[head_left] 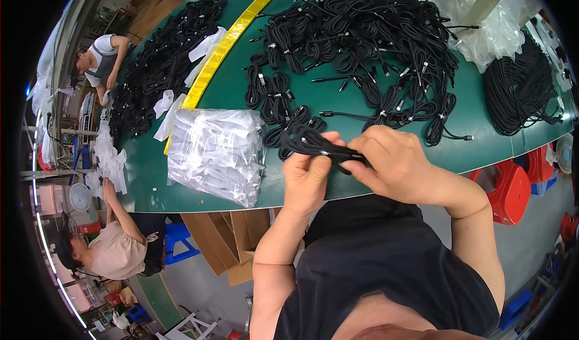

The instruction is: The recorder is tying black USB cables with white plastic ties and organizing them into piles on a factory workbench.

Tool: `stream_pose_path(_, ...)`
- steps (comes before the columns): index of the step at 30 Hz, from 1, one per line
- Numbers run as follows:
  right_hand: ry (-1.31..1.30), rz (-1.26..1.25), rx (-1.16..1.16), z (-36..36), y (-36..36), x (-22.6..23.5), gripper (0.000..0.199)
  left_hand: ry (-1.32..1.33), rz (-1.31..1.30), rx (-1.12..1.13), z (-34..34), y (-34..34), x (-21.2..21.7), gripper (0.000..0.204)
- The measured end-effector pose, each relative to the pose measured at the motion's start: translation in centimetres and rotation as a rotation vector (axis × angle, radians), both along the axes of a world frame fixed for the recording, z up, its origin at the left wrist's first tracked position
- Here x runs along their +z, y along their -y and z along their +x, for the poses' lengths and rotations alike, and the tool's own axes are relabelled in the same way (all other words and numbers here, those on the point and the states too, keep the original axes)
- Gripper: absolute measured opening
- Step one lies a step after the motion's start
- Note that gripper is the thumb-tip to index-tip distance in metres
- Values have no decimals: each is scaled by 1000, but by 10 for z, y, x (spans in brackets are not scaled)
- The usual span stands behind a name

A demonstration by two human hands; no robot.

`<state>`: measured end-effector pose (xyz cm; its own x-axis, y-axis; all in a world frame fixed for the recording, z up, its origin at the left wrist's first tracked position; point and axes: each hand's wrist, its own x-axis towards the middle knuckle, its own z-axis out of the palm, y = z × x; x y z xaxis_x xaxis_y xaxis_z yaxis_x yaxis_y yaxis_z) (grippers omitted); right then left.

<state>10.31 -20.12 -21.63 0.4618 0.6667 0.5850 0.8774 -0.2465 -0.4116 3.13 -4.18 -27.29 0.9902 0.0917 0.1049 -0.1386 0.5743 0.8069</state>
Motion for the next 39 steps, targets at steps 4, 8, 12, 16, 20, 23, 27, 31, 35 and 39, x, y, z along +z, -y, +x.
stream_pose_path(4,-136,-43,59,2,3,-7,17,-16,-80,37,0,3,-2,39)
stream_pose_path(8,-171,-62,81,0,5,-5,19,-13,27,13,1,5,-1,34)
stream_pose_path(12,3,16,-7,11,11,15,28,-25,119,16,6,-4,12,22)
stream_pose_path(16,417,12,48,13,13,21,25,22,934,35,5,-15,10,24)
stream_pose_path(20,427,-193,158,22,7,7,28,60,1047,-44,6,-21,28,32)
stream_pose_path(23,201,-166,187,28,13,0,29,-60,850,-98,3,-31,26,41)
stream_pose_path(27,24,-108,172,24,14,1,27,-20,46,-172,-4,-39,15,55)
stream_pose_path(31,-151,48,238,16,5,-1,23,-141,-121,-44,-5,-8,3,42)
stream_pose_path(35,-126,45,191,18,9,-2,19,-44,-119,-41,4,-15,-7,35)
stream_pose_path(39,-56,-7,138,13,7,-9,17,49,37,19,10,0,-7,34)
